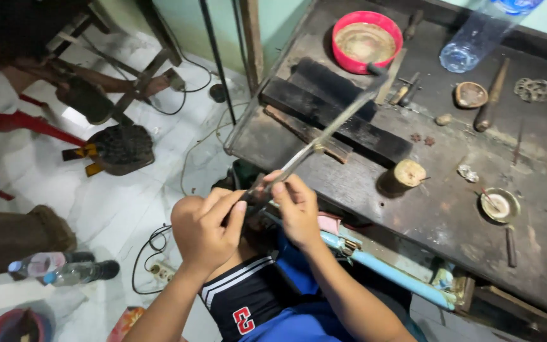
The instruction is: Soldering a metal ring on a workbench using a gas torch and a soldering rod.
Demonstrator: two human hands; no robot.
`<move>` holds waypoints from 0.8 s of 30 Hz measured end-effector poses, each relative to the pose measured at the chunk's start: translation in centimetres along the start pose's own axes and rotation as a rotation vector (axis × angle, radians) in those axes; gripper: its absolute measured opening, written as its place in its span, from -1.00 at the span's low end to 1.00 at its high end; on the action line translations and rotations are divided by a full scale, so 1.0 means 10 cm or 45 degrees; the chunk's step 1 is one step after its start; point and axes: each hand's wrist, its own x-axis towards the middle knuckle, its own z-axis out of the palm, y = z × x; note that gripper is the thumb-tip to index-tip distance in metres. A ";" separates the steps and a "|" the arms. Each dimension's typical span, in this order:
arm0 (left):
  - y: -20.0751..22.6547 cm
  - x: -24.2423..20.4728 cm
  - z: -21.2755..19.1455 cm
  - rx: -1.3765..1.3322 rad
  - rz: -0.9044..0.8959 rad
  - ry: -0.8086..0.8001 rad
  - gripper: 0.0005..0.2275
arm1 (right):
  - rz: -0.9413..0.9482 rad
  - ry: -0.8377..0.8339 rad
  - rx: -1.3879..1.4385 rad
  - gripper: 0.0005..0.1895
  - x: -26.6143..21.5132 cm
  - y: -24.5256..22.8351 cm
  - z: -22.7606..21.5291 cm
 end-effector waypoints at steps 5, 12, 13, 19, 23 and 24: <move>-0.10 -0.05 0.09 -0.292 -0.056 -0.029 -0.86 | 0.108 0.012 -0.027 -0.75 -0.10 0.09 0.06; 0.22 -0.12 0.42 -0.788 -0.195 -0.136 -0.82 | 0.133 0.205 -0.155 -0.77 -0.23 0.04 -0.34; 0.25 -0.11 0.48 -0.802 -0.190 -0.144 -0.82 | 0.131 0.218 -0.165 -0.77 -0.24 0.00 -0.41; 0.45 -0.05 0.72 -0.991 -0.172 -0.200 -0.83 | 0.154 0.292 -0.231 -0.78 -0.33 -0.25 -0.64; 0.56 0.06 0.74 -1.021 -0.146 -0.242 -0.84 | 0.130 0.318 -0.330 -0.78 -0.29 -0.46 -0.69; 0.58 0.08 0.74 -1.048 -0.163 -0.266 -0.85 | 0.136 0.325 -0.343 -0.78 -0.29 -0.52 -0.69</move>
